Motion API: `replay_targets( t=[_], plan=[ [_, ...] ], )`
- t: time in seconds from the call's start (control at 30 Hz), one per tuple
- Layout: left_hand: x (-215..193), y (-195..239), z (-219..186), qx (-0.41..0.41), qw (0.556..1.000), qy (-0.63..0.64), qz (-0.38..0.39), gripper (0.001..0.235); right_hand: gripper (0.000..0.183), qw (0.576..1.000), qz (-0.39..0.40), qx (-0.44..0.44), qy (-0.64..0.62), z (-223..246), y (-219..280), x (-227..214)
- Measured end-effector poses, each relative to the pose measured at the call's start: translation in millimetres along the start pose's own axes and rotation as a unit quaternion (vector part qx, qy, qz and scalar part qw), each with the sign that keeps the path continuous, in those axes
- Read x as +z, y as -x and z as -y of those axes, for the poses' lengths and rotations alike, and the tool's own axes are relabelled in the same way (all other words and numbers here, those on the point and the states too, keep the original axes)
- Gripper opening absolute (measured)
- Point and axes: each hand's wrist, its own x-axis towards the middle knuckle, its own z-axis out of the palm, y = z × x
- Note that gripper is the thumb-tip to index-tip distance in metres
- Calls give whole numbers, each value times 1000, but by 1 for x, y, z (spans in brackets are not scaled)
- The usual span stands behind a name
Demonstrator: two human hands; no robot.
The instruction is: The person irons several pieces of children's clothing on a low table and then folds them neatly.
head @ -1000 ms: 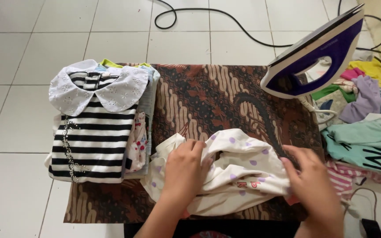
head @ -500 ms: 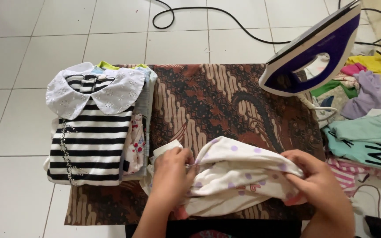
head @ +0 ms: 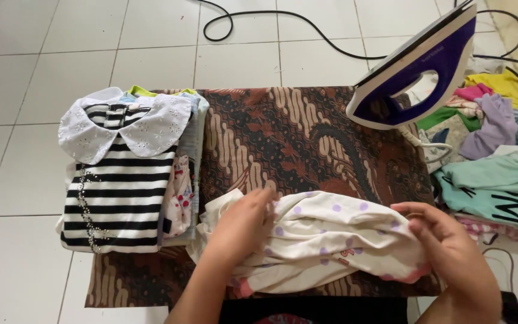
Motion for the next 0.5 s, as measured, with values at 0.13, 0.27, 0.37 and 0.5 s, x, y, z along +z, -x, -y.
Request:
replay_targets(
  t=[0.13,0.27,0.37,0.5],
  plan=[
    [9,1,11,-105,988,-101,50,19,44,975,-98,189,67,29,1,13],
    [6,14,27,-146,972,-181,22,17,36,949,-30,249,193,22,-8,5],
    [-17,26,9,-108,990,-94,-17,14,29,953,-28,287,93,29,-3,6],
    [-28,28,19,-112,990,66,-53,18,21,952,10,202,229,-1,-5,-21]
  ],
)
